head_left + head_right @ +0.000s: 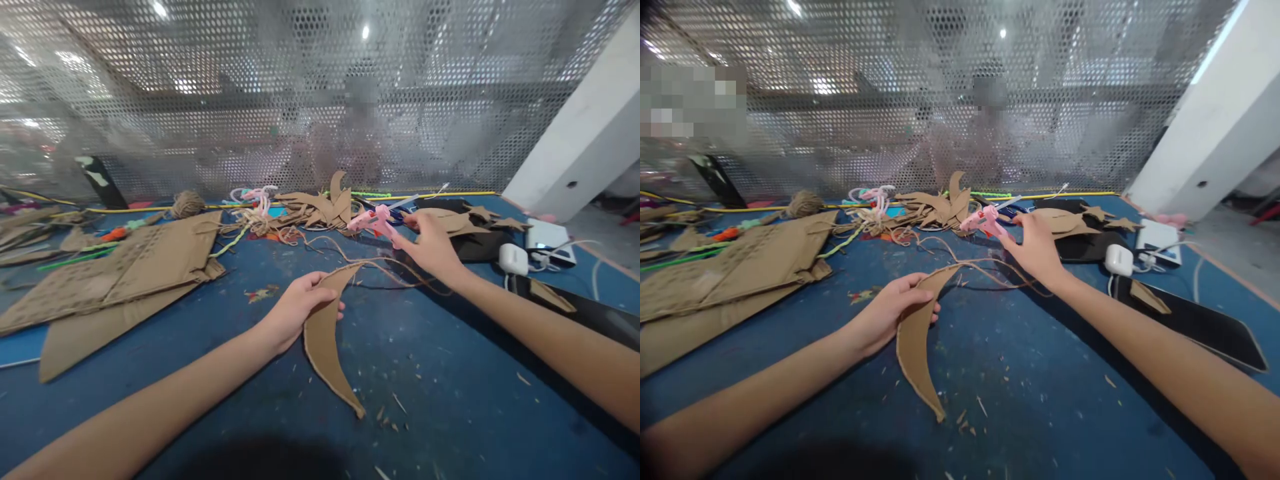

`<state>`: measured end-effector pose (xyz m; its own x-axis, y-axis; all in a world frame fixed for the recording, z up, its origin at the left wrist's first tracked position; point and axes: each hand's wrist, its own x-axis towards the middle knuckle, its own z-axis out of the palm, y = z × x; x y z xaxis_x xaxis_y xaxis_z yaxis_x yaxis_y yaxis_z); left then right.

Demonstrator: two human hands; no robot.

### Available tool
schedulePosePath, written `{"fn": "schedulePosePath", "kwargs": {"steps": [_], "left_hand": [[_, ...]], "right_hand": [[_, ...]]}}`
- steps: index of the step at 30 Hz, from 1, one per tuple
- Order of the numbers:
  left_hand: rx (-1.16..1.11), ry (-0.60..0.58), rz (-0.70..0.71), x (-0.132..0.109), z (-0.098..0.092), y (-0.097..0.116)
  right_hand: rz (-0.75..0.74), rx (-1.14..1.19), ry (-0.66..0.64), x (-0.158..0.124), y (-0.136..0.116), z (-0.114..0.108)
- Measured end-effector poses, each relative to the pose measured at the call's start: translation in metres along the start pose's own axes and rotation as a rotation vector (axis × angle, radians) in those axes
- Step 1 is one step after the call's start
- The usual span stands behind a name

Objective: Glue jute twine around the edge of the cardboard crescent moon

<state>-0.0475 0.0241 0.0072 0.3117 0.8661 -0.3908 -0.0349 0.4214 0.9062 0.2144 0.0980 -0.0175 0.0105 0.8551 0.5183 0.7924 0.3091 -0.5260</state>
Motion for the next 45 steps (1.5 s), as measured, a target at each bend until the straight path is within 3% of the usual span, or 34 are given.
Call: {"fn": "schedulePosePath", "kwargs": {"steps": [3,7,9,12,19,22,25,30,36,45], "left_hand": [[-0.035,-0.004,0.035,0.000,0.001,-0.001],[-0.057,0.015,0.083,0.000,0.004,-0.002],[-0.064,0.028,0.109,-0.001,0.007,-0.001],[-0.079,0.022,0.148,-0.003,0.014,0.001],[-0.068,-0.021,0.176,-0.006,0.025,-0.001],[-0.041,-0.040,0.174,-0.007,0.024,-0.002],[0.011,-0.074,0.186,-0.008,0.024,-0.001],[0.061,-0.072,0.227,-0.008,0.033,0.001],[0.048,-0.017,0.311,-0.010,0.049,0.005],[0.041,-0.004,0.410,-0.005,0.069,0.001]], "right_hand": [[-0.059,0.055,-0.034,-0.029,-0.013,-0.018],[-0.065,0.326,-0.316,-0.056,-0.036,-0.030],[-0.008,0.430,-0.386,-0.059,-0.045,-0.032],[0.047,0.474,-0.389,-0.055,-0.052,-0.035],[0.144,0.492,-0.488,-0.051,-0.046,-0.035],[0.023,0.465,-0.467,-0.055,-0.045,-0.028],[-0.062,0.613,-0.468,-0.055,-0.052,-0.024],[0.071,0.870,-0.360,-0.047,-0.070,-0.036],[0.172,0.773,-0.128,-0.048,-0.079,-0.051],[0.047,0.580,0.032,-0.060,-0.090,-0.056]]}}
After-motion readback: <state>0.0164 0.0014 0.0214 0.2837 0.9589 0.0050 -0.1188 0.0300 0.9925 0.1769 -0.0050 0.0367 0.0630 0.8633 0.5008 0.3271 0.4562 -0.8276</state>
